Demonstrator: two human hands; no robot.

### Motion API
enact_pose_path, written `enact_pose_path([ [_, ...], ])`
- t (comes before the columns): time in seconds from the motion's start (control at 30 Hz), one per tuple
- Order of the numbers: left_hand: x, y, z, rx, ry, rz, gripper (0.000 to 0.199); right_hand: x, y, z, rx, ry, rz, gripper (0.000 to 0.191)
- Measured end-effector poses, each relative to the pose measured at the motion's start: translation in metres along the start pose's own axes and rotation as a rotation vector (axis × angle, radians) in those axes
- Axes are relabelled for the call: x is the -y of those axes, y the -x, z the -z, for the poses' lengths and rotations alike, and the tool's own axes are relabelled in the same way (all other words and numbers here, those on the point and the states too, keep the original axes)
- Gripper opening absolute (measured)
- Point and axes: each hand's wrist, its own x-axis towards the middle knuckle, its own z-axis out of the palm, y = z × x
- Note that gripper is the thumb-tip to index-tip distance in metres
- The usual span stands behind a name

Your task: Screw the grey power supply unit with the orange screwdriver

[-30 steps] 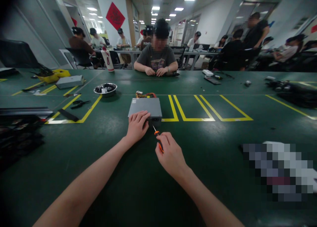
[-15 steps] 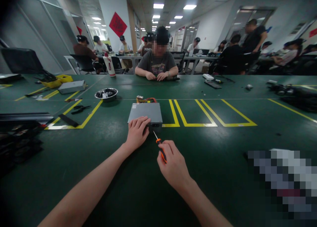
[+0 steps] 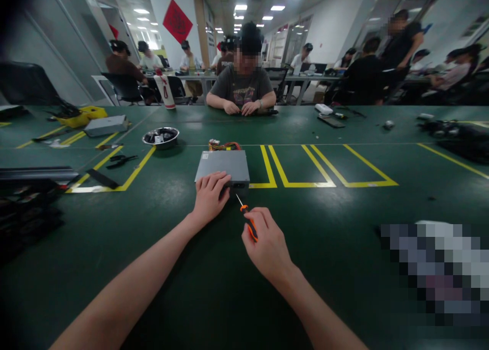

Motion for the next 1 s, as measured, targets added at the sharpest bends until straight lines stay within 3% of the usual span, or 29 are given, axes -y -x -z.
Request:
enact_pose_path([
  [0.77,-0.0044,-0.0026,-0.0007,-0.003,0.001,0.072,0.026,0.0023,-0.0001,-0.0006,0.007,-0.006,-0.015,0.020],
  [1.0,-0.0043,-0.0023,-0.0017,-0.014,-0.013,0.072,0.026,0.0060,-0.0008,-0.0029,0.031,0.114,0.032,0.018],
])
